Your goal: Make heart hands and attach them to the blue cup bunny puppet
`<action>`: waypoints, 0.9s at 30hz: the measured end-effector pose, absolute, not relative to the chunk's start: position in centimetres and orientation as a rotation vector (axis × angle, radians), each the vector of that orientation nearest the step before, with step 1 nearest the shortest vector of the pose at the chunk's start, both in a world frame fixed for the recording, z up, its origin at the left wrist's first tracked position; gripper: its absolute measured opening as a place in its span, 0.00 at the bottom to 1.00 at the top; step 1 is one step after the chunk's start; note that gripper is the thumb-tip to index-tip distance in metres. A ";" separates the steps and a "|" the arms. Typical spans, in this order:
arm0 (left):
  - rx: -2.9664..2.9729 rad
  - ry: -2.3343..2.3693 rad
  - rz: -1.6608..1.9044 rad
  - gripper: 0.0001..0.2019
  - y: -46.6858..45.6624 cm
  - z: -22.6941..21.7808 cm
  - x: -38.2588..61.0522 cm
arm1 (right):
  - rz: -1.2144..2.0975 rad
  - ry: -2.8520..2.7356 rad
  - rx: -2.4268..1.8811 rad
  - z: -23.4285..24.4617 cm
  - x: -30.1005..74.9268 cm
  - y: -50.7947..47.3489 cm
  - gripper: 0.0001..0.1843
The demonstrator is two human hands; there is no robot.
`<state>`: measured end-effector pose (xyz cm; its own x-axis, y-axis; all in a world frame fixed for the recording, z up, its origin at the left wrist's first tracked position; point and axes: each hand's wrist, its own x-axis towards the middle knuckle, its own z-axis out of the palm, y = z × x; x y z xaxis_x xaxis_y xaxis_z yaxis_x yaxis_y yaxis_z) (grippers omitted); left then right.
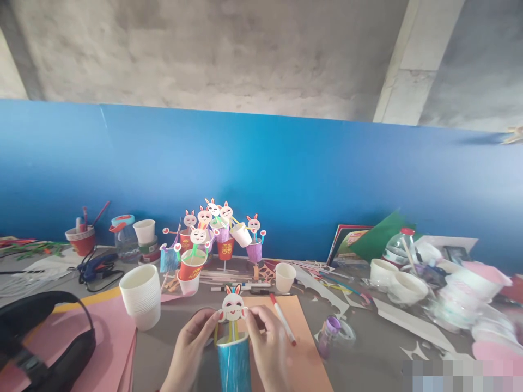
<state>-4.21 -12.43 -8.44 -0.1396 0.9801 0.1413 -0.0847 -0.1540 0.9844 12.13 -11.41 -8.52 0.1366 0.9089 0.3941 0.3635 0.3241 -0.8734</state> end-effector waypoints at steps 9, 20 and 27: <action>1.192 1.176 1.466 0.18 -12.2 -8.7 -4.3 | 0.567 -1.492 -1.277 -8.7 12.8 -10.8 0.18; 1.230 1.252 1.451 0.22 -12.2 -9.2 -4.6 | 0.760 -1.359 -1.192 -8.6 12.1 -10.9 0.18; 1.312 1.283 1.393 0.18 -11.9 -9.2 -4.9 | 0.786 -1.302 -1.175 -8.3 12.0 -11.1 0.17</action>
<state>-4.86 -11.93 -9.21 -0.1284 0.9786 0.1609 0.0800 -0.1515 0.9852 11.98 -11.09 -8.33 0.1585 0.9407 0.2999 0.1727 0.2727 -0.9465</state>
